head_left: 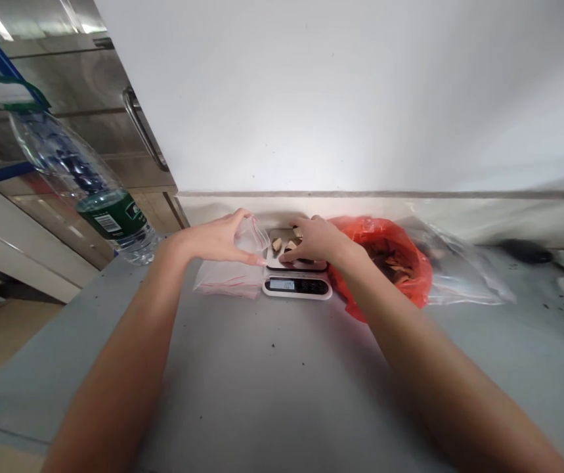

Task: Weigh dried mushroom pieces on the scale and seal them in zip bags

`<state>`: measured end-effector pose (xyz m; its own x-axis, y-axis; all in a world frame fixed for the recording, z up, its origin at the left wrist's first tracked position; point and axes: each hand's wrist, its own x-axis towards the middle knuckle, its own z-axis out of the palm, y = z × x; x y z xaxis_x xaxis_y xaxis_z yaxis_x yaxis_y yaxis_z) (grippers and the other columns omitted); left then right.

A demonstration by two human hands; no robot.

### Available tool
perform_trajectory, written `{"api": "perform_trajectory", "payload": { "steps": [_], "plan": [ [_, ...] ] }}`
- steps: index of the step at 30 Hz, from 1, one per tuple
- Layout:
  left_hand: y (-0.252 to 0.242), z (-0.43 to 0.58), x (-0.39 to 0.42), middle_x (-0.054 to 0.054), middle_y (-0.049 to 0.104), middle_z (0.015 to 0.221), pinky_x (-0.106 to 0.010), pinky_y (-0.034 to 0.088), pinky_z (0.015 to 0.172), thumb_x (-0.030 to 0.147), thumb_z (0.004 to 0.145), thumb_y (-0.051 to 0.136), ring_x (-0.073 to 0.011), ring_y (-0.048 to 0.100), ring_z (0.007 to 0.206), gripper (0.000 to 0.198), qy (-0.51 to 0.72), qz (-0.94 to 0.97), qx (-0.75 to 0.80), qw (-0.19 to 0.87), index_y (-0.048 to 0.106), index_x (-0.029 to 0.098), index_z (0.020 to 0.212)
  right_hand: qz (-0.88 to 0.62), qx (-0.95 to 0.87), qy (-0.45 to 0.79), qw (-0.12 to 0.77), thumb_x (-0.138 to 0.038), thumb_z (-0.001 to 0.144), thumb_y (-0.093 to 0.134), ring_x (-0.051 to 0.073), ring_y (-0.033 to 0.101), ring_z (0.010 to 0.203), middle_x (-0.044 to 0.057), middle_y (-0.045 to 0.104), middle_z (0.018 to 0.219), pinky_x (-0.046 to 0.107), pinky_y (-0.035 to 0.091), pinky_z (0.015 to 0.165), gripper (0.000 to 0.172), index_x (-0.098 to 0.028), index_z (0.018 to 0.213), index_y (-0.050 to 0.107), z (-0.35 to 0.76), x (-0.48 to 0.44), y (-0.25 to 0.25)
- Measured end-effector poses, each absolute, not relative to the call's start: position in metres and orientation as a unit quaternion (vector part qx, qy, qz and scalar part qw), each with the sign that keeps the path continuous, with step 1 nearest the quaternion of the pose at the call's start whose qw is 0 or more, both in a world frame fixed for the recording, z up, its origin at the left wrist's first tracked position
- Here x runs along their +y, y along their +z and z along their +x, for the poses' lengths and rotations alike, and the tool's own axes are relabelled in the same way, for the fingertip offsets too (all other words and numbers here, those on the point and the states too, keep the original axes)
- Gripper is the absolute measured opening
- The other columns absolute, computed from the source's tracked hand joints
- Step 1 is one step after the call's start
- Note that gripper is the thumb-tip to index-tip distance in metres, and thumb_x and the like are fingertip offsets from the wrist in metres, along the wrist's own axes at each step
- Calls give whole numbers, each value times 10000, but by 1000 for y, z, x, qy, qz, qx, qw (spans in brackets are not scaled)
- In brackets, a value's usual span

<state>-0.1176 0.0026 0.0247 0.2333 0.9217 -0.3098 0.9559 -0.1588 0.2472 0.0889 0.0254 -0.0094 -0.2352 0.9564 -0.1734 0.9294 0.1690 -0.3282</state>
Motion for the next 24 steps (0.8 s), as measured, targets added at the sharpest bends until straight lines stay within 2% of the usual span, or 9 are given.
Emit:
{"api": "perform_trajectory", "payload": {
  "steps": [3, 6, 10, 16, 18, 21, 24],
  "plan": [
    [23, -120, 4, -160, 509, 1605, -426, 494, 1041, 844, 687, 645, -395, 581, 1342, 1118, -42, 767, 609, 196, 297, 290, 1593, -608, -770, 186, 48, -231, 763, 754, 324, 668, 1095, 175, 657, 1302, 346, 543, 767, 587, -210, 1339, 644, 90, 29, -12],
    [22, -119, 5, -172, 465, 1639, -421, 476, 1074, 835, 694, 647, -396, 561, 1371, 1159, -46, 773, 601, 197, 276, 244, 1620, -592, -777, 206, 56, -109, 755, 687, 258, 699, 949, 133, 731, 1167, 300, 525, 684, 628, -205, 1373, 632, 96, 30, -13],
    [18, -114, 5, -172, 426, 1671, -413, 455, 1106, 837, 687, 662, -404, 525, 1416, 1202, -62, 780, 588, 205, 267, 224, 1643, -579, -768, 265, 69, -60, 734, 663, 197, 680, 742, 87, 761, 1050, 283, 512, 595, 657, -204, 1374, 632, 105, 27, -9],
    [14, -106, 5, -141, 460, 1657, -427, 437, 1132, 800, 703, 674, -399, 512, 1431, 1103, -71, 796, 565, 206, 361, 247, 1604, -563, -770, 282, 105, -75, 817, 641, 191, 702, 802, 41, 770, 968, 291, 551, 733, 421, -213, 1207, 718, 120, 27, -5],
    [14, -105, 6, -154, 459, 1655, -428, 428, 1136, 803, 707, 670, -398, 510, 1429, 1107, -76, 796, 565, 205, 360, 235, 1606, -550, -775, 287, 122, -89, 872, 618, 196, 724, 874, 60, 785, 1037, 299, 562, 811, 369, -197, 1206, 732, 126, 28, -5],
    [12, -103, 7, -152, 454, 1657, -438, 420, 1132, 794, 717, 666, -396, 500, 1433, 1090, -80, 799, 560, 205, 355, 249, 1608, -532, -790, 273, 133, -133, 918, 635, 224, 715, 1107, 80, 763, 1260, 326, 545, 967, 352, -202, 1247, 739, 133, 29, -5],
    [11, -104, 8, -157, 449, 1659, -441, 427, 1116, 771, 724, 674, -401, 493, 1432, 1087, -79, 801, 555, 209, 347, 236, 1613, -533, -794, 264, 123, -181, 931, 660, 251, 700, 1189, 81, 754, 1299, 363, 541, 1012, 361, -225, 1281, 736, 139, 31, -4]
  ]
}}
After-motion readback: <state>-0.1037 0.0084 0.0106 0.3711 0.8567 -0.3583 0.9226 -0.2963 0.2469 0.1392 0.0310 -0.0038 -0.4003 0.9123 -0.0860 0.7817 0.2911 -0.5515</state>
